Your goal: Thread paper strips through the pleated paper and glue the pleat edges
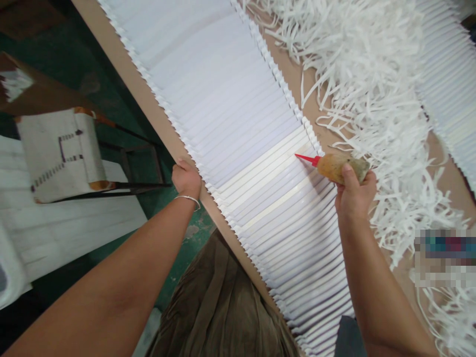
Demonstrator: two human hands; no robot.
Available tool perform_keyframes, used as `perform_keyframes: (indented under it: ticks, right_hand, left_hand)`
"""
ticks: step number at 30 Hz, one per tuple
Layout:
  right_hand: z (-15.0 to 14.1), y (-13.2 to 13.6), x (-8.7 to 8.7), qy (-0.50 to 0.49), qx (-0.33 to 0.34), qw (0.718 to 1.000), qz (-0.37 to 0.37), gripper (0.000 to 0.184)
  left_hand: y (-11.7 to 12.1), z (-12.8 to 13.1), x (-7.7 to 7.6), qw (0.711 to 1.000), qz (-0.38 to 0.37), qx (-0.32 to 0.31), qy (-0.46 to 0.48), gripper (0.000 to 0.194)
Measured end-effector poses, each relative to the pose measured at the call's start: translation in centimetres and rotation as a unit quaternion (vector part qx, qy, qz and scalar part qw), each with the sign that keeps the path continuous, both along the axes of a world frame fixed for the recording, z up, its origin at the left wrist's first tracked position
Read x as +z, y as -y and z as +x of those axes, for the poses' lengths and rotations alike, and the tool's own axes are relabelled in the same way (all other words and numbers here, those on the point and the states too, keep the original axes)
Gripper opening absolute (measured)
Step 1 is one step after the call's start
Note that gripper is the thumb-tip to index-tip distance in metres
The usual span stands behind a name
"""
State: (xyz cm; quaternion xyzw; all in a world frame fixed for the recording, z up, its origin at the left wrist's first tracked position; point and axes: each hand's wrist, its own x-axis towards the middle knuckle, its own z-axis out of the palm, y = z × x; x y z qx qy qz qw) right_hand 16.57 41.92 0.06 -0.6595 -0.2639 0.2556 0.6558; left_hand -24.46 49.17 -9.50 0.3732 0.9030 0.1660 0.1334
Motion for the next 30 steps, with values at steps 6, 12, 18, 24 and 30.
perform_keyframes:
  ticks: [6, 12, 18, 24, 30]
  right_hand:
    - [-3.1, 2.8, 0.4, 0.006, 0.022, 0.999, -0.032, 0.050]
    - [-6.4, 6.1, -0.3, 0.016, 0.041, 0.995, -0.090, 0.056]
    - [-9.7, 9.3, -0.5, 0.035, 0.078, 0.984, -0.154, 0.061]
    - [-12.8, 10.9, 0.9, 0.054, 0.125, 0.973, -0.185, 0.061]
    - [-14.4, 12.1, 1.4, 0.135, 0.183, 0.958, -0.175, 0.061]
  left_hand:
    - [0.0, -0.1, 0.0, 1.000, 0.002, -0.001, 0.015, 0.045]
    - [-0.1, 0.1, 0.3, 1.000, 0.001, -0.003, 0.014, 0.044]
    - [0.1, 0.4, 0.7, 0.999, -0.006, 0.002, 0.036, 0.045]
    - [0.2, 0.2, 0.2, 1.000, 0.005, 0.003, 0.030, 0.045]
    - [0.1, 0.1, 0.0, 1.000, 0.003, -0.006, 0.018, 0.046]
